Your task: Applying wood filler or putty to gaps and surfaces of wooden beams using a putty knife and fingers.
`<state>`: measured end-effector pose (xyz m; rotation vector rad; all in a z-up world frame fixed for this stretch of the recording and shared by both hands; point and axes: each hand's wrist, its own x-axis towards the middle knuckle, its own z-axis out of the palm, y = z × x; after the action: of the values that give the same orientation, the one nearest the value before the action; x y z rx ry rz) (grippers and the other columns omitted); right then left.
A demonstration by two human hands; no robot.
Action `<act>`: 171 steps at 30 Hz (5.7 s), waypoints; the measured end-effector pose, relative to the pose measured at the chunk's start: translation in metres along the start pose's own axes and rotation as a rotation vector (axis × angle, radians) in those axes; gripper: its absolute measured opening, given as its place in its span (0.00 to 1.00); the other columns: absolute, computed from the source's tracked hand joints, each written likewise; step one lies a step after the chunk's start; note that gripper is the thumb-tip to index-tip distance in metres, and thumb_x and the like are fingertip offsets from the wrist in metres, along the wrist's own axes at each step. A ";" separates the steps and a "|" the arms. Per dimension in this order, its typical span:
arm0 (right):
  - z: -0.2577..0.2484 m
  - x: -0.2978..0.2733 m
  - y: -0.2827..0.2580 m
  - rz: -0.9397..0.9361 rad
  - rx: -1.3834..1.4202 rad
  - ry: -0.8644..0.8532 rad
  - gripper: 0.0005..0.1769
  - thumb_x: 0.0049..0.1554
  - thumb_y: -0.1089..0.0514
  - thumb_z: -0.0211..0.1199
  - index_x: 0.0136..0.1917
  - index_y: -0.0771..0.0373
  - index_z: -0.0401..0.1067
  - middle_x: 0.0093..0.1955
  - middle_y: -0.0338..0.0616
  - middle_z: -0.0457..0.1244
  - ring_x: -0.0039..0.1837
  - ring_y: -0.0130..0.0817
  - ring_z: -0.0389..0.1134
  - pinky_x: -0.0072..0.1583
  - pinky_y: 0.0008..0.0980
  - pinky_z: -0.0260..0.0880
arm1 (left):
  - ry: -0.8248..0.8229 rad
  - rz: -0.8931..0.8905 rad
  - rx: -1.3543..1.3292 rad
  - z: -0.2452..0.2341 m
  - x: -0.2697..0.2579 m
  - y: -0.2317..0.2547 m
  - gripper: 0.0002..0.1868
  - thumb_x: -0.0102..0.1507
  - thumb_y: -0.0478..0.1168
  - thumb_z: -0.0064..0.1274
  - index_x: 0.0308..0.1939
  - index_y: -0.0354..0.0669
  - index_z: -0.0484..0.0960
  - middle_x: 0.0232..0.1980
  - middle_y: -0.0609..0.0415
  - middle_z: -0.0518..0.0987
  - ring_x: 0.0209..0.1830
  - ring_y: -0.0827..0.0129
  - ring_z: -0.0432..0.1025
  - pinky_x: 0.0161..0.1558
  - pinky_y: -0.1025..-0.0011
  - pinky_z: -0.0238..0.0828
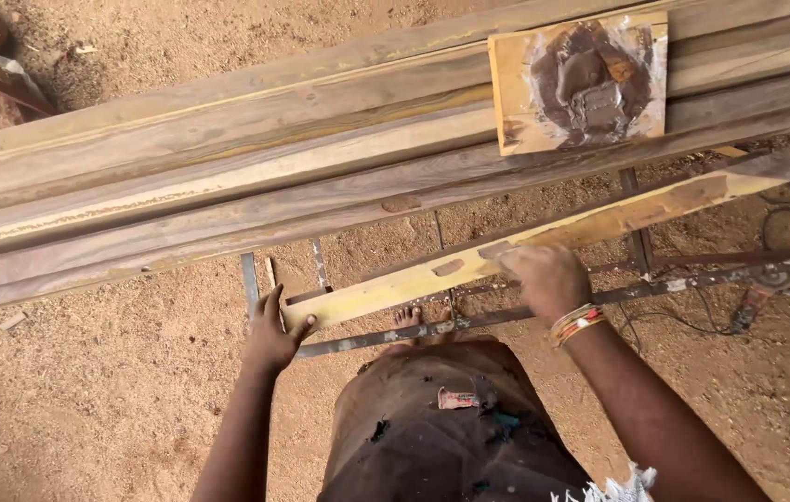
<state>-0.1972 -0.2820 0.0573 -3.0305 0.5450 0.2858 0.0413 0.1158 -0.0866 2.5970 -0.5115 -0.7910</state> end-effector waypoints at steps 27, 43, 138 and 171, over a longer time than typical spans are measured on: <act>-0.008 0.047 -0.038 0.673 0.278 -0.210 0.10 0.60 0.55 0.64 0.54 0.56 0.80 0.41 0.48 0.73 0.40 0.39 0.73 0.41 0.40 0.74 | -0.270 -0.198 -1.010 0.024 0.023 -0.006 0.40 0.64 0.65 0.40 0.76 0.53 0.59 0.72 0.35 0.66 0.69 0.43 0.64 0.60 0.47 0.65; 0.036 0.009 -0.160 0.105 0.019 -0.003 0.12 0.65 0.60 0.57 0.56 0.50 0.79 0.58 0.36 0.71 0.59 0.32 0.73 0.62 0.40 0.72 | -0.397 -0.019 -0.863 0.020 0.039 -0.024 0.47 0.63 0.68 0.43 0.76 0.40 0.56 0.66 0.32 0.72 0.58 0.45 0.73 0.54 0.55 0.72; 0.026 0.068 -0.378 0.227 0.170 -0.294 0.12 0.54 0.58 0.65 0.52 0.57 0.78 0.49 0.51 0.69 0.53 0.46 0.73 0.55 0.45 0.73 | -0.690 0.137 -1.271 0.022 0.046 -0.079 0.39 0.69 0.67 0.26 0.81 0.60 0.55 0.75 0.39 0.65 0.61 0.49 0.68 0.61 0.53 0.67; 0.018 0.070 -0.278 0.545 0.095 -0.298 0.22 0.71 0.48 0.54 0.48 0.64 0.81 0.37 0.49 0.69 0.38 0.38 0.71 0.39 0.36 0.69 | -0.752 0.072 -1.272 0.010 0.049 -0.075 0.33 0.73 0.58 0.21 0.79 0.52 0.58 0.76 0.39 0.66 0.63 0.49 0.68 0.64 0.58 0.67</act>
<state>-0.0384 -0.0440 0.0308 -2.6168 1.2956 0.6910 0.0910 0.1564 -0.1499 1.0811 -0.1522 -1.4321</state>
